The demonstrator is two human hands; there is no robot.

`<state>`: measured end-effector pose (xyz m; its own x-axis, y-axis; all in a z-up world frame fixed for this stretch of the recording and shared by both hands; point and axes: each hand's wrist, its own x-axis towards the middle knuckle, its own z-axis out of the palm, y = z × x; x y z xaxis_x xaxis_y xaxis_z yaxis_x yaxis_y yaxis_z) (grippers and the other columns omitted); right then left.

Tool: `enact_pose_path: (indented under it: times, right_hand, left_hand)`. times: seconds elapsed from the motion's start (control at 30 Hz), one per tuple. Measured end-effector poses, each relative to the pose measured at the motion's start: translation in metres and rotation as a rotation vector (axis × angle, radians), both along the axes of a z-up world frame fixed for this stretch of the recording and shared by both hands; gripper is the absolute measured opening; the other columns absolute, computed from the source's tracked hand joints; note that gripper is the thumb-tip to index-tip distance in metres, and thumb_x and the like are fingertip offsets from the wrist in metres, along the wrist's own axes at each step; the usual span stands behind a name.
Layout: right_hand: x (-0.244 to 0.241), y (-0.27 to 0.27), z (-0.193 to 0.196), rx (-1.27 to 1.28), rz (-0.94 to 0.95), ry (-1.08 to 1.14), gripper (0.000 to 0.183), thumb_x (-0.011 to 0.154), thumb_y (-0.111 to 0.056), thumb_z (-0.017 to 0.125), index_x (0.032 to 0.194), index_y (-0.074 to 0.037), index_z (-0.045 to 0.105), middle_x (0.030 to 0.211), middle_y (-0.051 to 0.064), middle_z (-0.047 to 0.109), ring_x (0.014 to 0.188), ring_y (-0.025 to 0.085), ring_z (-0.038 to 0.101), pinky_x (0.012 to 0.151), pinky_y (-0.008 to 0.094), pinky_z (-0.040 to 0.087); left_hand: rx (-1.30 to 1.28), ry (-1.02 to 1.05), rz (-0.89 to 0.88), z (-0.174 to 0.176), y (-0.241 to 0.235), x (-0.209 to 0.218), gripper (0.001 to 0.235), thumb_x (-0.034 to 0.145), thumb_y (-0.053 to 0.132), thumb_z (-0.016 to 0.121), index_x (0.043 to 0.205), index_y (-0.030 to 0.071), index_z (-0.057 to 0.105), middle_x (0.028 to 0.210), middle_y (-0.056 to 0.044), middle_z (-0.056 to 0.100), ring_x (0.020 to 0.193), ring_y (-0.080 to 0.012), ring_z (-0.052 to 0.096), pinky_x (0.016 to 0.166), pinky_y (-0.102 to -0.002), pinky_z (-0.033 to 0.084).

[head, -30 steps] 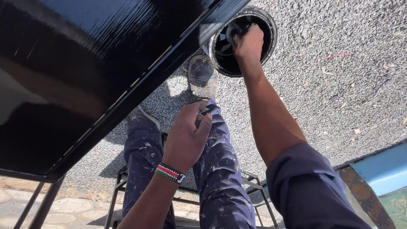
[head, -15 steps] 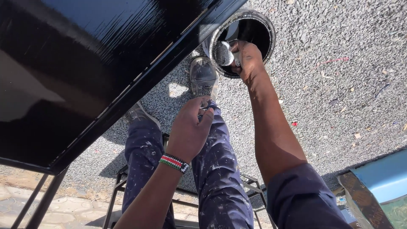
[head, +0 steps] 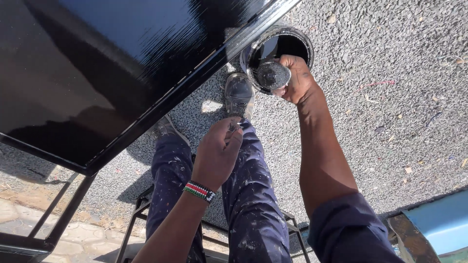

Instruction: The person holds a paint bucket and uses a white cloth to apply black paint to a metal table. They repeatedly dip the cloth into the bucket and wipe the paint onto the table's surface.

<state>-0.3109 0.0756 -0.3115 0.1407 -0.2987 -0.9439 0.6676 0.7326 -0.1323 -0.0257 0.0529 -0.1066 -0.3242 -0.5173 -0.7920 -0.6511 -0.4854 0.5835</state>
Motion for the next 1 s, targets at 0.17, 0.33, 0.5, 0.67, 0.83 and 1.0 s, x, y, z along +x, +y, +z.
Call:
enact_pose_path:
  times: [0.17,0.33,0.5,0.67,0.83,1.0]
  right_hand:
    - [-0.011,-0.004,0.135,-0.299,-0.122,-0.207,0.02,0.096,-0.021,0.074,0.112,-0.01,0.078,0.087,0.011,0.073,0.056,0.017,0.07,0.043,0.023,0.058]
    - [0.011,-0.037,0.234,-0.464,-0.113,-0.195,0.044,0.101,-0.015,0.076,0.145,-0.008,0.076,0.109,0.023,0.076,0.076,0.027,0.078,0.063,0.036,0.066]
    - [0.094,-0.115,0.27,-0.539,-0.136,-0.11,0.046,0.106,-0.023,0.081,0.146,-0.002,0.074,0.117,0.021,0.077,0.087,0.022,0.076,0.065,0.03,0.063]
    - [0.182,-0.189,0.284,-0.514,0.006,0.348,0.034,0.11,-0.029,0.087,0.126,-0.003,0.072,0.107,0.01,0.075,0.087,0.018,0.069,0.066,0.027,0.055]
    - [0.237,-0.211,0.244,-0.762,0.719,1.353,0.035,0.111,-0.026,0.093,0.123,0.005,0.082,0.106,0.029,0.075,0.102,0.058,0.076,0.092,0.063,0.062]
    - [0.223,-0.223,0.227,-0.883,0.89,1.752,0.023,0.117,-0.023,0.085,0.123,-0.001,0.081,0.106,0.022,0.073,0.103,0.052,0.075,0.092,0.059,0.064]
  left_hand:
    - [-0.029,0.062,0.307,0.075,-0.023,0.019,0.044,0.119,0.038,0.061,0.151,0.014,0.082,0.126,-0.02,0.089,0.117,-0.037,0.09,0.1,-0.059,0.074]
    - [-0.206,0.036,0.565,0.131,-0.04,0.068,0.041,0.121,0.043,0.067,0.126,0.015,0.095,0.084,-0.012,0.091,0.085,-0.0238,0.09,0.096,-0.05,0.07]
    - [-0.38,0.071,0.69,0.149,-0.087,0.12,0.046,0.126,0.038,0.058,0.116,0.01,0.093,0.077,-0.013,0.086,0.073,-0.0227,0.083,0.083,-0.043,0.069]
    - [-0.413,0.125,0.738,0.147,-0.118,0.175,0.035,0.127,0.03,0.06,0.124,0.004,0.084,0.129,-0.021,0.089,0.087,-0.0223,0.081,0.077,-0.039,0.068]
    - [-0.447,0.142,0.766,0.144,-0.131,0.23,0.038,0.127,0.027,0.059,0.136,-0.002,0.081,0.122,-0.024,0.087,0.088,-0.0239,0.082,0.074,-0.038,0.069]
    - [-0.444,0.128,0.787,0.141,-0.139,0.269,0.039,0.127,0.026,0.058,0.137,-0.004,0.081,0.12,-0.025,0.087,0.088,-0.0248,0.082,0.076,-0.038,0.068]
